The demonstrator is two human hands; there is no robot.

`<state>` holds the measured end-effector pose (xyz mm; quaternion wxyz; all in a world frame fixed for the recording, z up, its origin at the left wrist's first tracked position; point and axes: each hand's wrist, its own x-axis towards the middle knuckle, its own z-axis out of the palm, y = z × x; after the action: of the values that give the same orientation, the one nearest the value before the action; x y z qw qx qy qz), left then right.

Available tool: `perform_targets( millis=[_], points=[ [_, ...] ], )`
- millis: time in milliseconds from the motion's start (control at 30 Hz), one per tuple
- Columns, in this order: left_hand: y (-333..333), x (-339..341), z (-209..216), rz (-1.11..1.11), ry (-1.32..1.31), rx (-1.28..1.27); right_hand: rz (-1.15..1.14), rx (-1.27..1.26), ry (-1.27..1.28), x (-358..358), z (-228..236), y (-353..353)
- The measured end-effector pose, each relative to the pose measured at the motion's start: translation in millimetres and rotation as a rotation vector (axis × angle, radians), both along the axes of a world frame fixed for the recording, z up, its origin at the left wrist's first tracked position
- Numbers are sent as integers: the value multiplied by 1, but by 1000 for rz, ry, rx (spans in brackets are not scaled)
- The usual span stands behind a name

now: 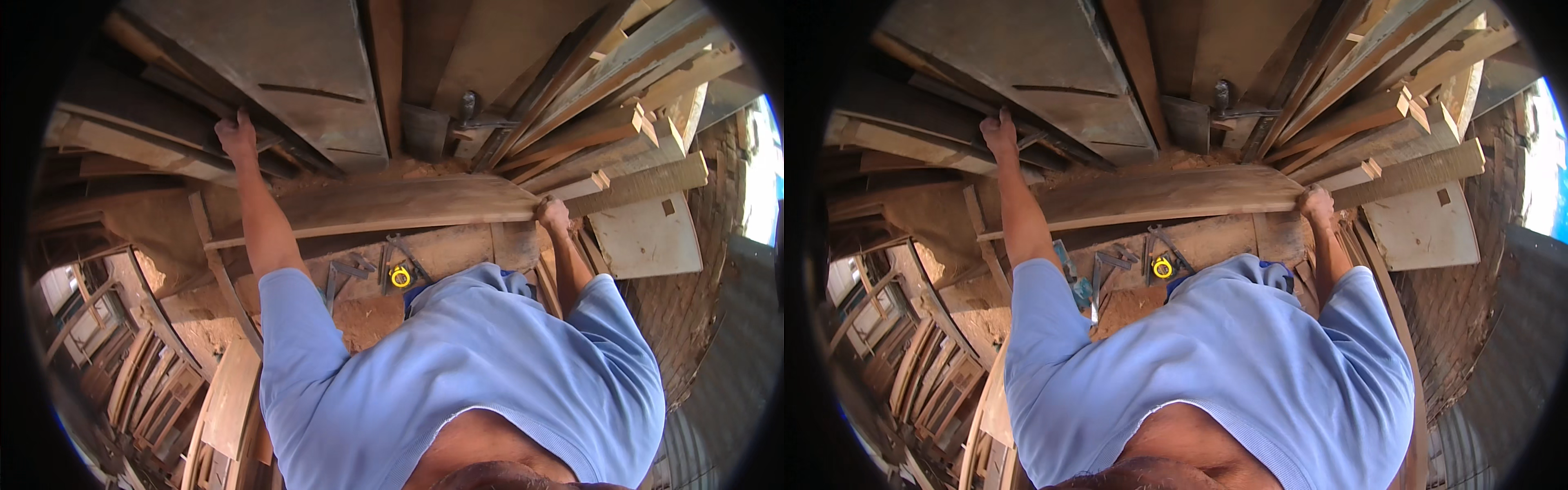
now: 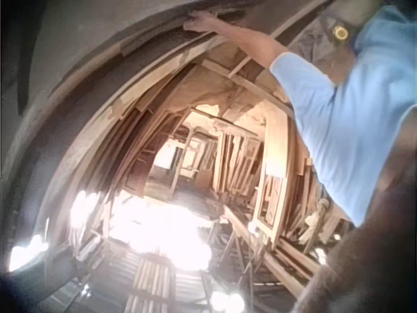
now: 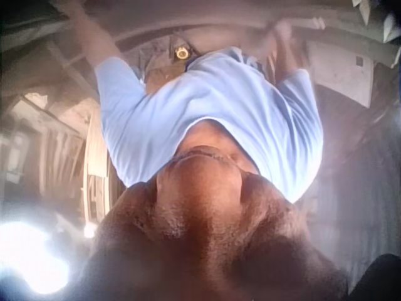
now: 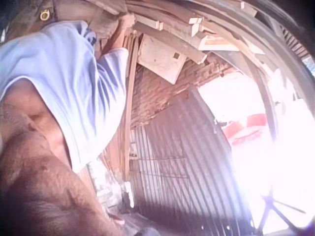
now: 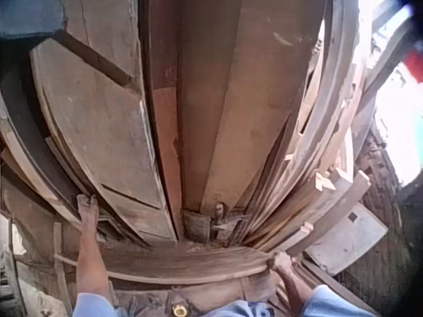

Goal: The person uses a tape measure and a file on a large wooden board, then selects several wooden planks from a stack and fits them together by hand.

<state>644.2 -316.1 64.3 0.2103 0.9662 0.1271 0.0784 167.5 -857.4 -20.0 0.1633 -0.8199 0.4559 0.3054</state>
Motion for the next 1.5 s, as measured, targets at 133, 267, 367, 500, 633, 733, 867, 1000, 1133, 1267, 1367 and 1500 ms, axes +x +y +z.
perform_targets(
  millis=[133,267,367,500,633,733,867,1000,1133,1267,1367,1500],
  points=[
    [-18,-2,14,-96,53,-138,106,14,-142,-30,-38,-11],
    [1,-40,12,-226,-84,-547,197,52,-164,-37,-52,-16],
    [-12,-77,13,-256,-222,-1090,100,32,-169,-32,-37,-6],
    [-4,-120,26,-172,-130,-1176,202,32,-157,-30,-40,-11],
    [-4,-157,31,-71,-240,-1038,264,42,-148,-34,-47,-17],
    [7,-178,28,-51,-281,-1010,213,47,-70,-26,-31,-11],
    [-9,-217,22,-172,-241,-832,424,-70,154,23,45,36],
    [-51,-225,40,-455,-283,-606,551,513,-175,48,30,87],
    [-77,-234,45,-442,-128,-722,809,522,-225,73,41,175],
    [-87,-229,61,-428,-181,-775,788,377,-131,69,36,191],
    [-100,-220,116,-406,-263,-802,759,397,-199,53,33,174],
    [-106,-219,194,-413,-264,-929,766,287,-226,53,43,162]
  ],
)
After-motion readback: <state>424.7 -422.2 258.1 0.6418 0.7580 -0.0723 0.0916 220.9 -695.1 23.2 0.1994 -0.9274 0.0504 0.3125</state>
